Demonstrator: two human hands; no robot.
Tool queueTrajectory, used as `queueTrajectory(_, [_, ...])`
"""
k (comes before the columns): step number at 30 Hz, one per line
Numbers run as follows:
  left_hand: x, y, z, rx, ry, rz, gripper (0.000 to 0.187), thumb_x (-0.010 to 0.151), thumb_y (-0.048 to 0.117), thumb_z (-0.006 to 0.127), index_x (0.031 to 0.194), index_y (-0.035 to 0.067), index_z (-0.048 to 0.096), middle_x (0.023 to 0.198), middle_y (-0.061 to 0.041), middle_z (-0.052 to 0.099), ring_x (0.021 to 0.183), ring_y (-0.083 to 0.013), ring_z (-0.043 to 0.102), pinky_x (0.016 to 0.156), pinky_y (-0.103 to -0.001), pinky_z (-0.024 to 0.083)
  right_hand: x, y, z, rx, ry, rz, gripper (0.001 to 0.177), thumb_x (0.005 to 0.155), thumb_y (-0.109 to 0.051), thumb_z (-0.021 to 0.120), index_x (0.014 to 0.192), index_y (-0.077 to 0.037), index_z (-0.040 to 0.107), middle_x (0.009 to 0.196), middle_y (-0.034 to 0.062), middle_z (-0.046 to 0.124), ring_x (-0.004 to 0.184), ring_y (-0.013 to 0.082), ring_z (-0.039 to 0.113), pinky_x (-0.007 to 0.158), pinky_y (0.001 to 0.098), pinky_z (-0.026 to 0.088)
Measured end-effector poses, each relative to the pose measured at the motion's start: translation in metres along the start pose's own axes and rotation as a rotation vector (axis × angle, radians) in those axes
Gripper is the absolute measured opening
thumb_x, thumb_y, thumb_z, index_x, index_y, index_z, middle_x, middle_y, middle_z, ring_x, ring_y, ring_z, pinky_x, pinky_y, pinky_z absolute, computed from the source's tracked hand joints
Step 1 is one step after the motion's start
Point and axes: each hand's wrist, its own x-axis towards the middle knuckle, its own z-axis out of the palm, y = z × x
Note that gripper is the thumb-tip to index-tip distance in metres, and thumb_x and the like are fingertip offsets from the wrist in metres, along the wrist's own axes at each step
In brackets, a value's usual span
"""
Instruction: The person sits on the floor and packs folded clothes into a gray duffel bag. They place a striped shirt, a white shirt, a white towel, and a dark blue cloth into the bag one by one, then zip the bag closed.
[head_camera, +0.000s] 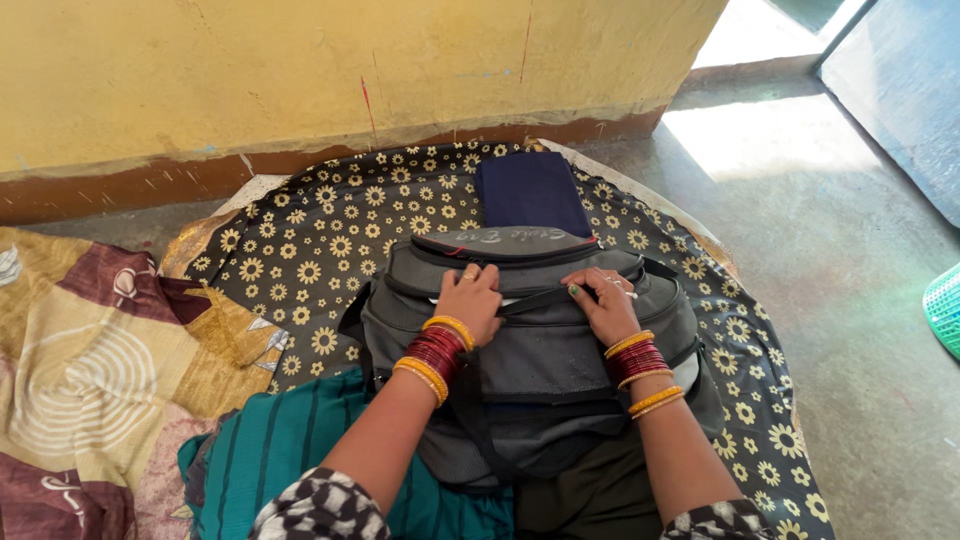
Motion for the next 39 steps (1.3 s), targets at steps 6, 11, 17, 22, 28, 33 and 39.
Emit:
queueTrajectory(6, [-0.013,-0.02,-0.007,-0.014,0.072,-0.09,0.028,0.084,0.036,0.076,0.094,0.01,0.076,0.119,-0.006,0.054,0.12,-0.0268,0.05,0.097,-0.047,0.038,-0.003,-0.01,-0.02,-0.28,-0.017,-0.161,0.022,0.076,-0.021,0.078,0.094,-0.01,0.072,0.119,0.0058,0.07,0.121,0.0276,0.056,0.106,0.0453,0.031])
queueTrajectory(11, [-0.018,-0.03,0.004,-0.008,0.225,-0.045,0.028,0.086,0.031,0.073,0.101,0.007,0.068,0.113,-0.009,0.06,0.108,-0.0305,0.058,0.09,-0.047,0.047,-0.002,-0.001,-0.024,-0.336,0.06,-0.108,0.015,0.088,-0.018,0.07,0.099,-0.009,0.071,0.108,0.0037,0.075,0.111,0.0269,0.065,0.108,0.0456,0.038])
queueTrajectory(17, [-0.013,-0.038,0.024,-0.106,0.281,-0.062,0.02,0.097,0.026,0.065,0.1,0.007,0.059,0.091,-0.008,0.066,0.086,-0.0299,0.067,0.075,-0.042,0.055,0.004,-0.001,-0.013,-0.355,0.109,0.075,0.016,0.093,-0.024,0.069,0.101,-0.009,0.071,0.094,0.0098,0.072,0.096,0.0327,0.067,0.092,0.0443,0.048])
queueTrajectory(22, [-0.005,-0.041,0.027,-0.142,0.315,-0.057,0.022,0.097,0.028,0.067,0.099,0.008,0.058,0.085,-0.008,0.065,0.084,-0.0301,0.065,0.073,-0.043,0.054,0.006,0.005,-0.01,-0.346,0.123,0.034,0.015,0.092,-0.023,0.07,0.1,-0.01,0.071,0.097,0.0075,0.072,0.101,0.0306,0.065,0.099,0.0452,0.045])
queueTrajectory(28, [-0.04,-0.044,0.004,-0.173,0.33,0.0,0.021,0.077,0.027,0.076,0.084,0.011,0.064,0.098,-0.008,0.057,0.1,-0.0302,0.057,0.082,-0.046,0.046,-0.012,0.015,-0.012,-0.381,0.194,-0.047,0.026,0.085,-0.029,0.077,0.105,-0.014,0.072,0.115,0.0071,0.065,0.114,0.0319,0.059,0.103,0.0481,0.04])
queueTrajectory(33, [-0.064,-0.048,0.007,-0.113,0.473,-0.003,0.018,0.078,0.022,0.074,0.083,0.009,0.063,0.103,-0.009,0.055,0.102,-0.03,0.055,0.089,-0.045,0.045,-0.019,0.015,-0.011,-0.465,0.259,-0.059,0.031,0.083,-0.033,0.08,0.109,-0.016,0.074,0.12,0.0063,0.064,0.117,0.0315,0.059,0.105,0.0504,0.038])
queueTrajectory(39, [-0.06,-0.06,0.028,-0.245,0.44,-0.036,0.011,0.093,0.014,0.064,0.098,0.006,0.058,0.093,-0.011,0.062,0.091,-0.0335,0.06,0.082,-0.044,0.047,-0.018,0.014,-0.012,-0.421,0.251,0.021,0.027,0.086,-0.034,0.079,0.104,-0.015,0.074,0.108,0.005,0.065,0.106,0.0285,0.062,0.097,0.0461,0.044])
